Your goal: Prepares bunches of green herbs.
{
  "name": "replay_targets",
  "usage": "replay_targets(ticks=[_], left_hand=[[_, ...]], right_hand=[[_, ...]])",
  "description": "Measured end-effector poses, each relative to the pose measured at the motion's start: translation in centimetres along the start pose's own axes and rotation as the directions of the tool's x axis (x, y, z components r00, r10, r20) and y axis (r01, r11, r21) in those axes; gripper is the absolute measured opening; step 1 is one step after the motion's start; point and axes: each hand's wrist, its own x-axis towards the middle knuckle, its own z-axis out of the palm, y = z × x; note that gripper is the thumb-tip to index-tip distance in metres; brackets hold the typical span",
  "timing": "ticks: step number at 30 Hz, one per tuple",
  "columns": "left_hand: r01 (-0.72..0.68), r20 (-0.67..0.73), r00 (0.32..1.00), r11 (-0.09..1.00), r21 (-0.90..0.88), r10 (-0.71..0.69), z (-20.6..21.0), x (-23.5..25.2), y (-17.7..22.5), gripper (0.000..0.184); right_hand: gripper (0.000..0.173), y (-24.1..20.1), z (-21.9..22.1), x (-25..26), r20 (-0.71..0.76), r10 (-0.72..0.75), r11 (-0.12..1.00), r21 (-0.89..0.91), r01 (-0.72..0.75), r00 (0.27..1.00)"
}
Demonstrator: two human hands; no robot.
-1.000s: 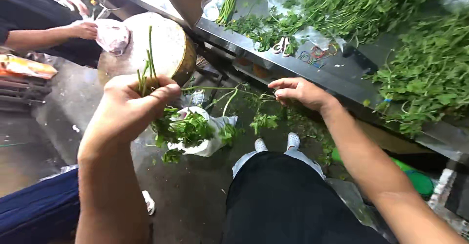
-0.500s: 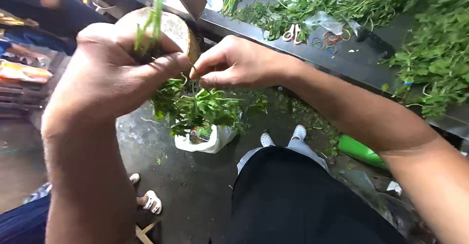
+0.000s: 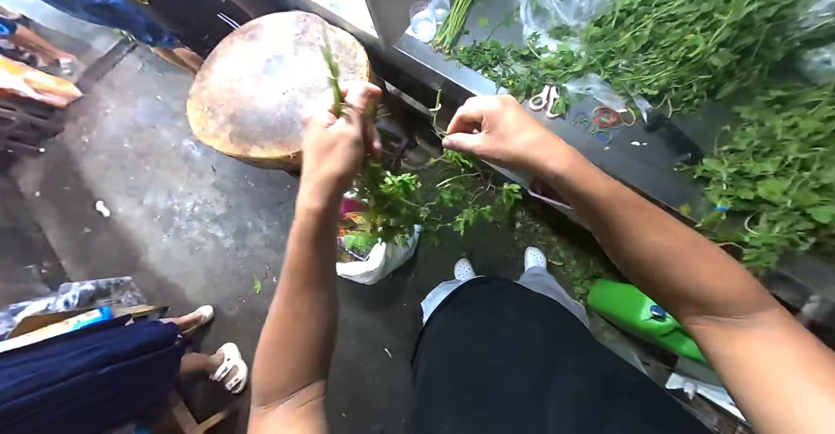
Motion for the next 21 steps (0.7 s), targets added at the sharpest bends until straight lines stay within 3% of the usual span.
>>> replay_targets(ticks=[4,8,14,17,19,21], left_hand=[[-0.059,0.009,0.998,0.994,-0.097,0.06,5.1,0.7,-2.4,0.034],[-0.037,-0.005,0.999,0.968,-0.25,0.037,9.0,2.0,-4.4,0.033],[0.143,0.108,0.988,0.912,-0.384,-0.109,12.0,4.9,-4.2,0.048],[0.117,0.18,0.983,0.876,-0.467,-0.035,13.2,6.9,-3.3,0.055],[0.119,0.255,0.967,0.845,-0.521,0.021,13.8,8.4,-2.6,0.042],[0.141,0.303,0.953,0.888,-0.437,-0.001,14.1,9.8,-1.3,0.018]], right_hand=[[0.015,-1.1,0.6,1.3,0.068,0.093,0.983,0.155,-0.103,0.993],[0.013,0.3,0.6,2.7,0.012,0.183,0.893,0.417,-0.171,0.983],[0.012,3.1,-3.5,4.1,-0.06,0.074,0.926,0.374,-0.046,0.995],[0.01,4.1,-6.7,5.8,-0.031,-0.016,0.917,0.397,0.027,0.999],[0.01,4.8,-8.8,7.3,0.017,-0.085,0.887,0.457,0.068,0.996],[0.008,5.6,-10.7,8.9,0.045,-0.172,0.867,0.48,0.13,0.984]])
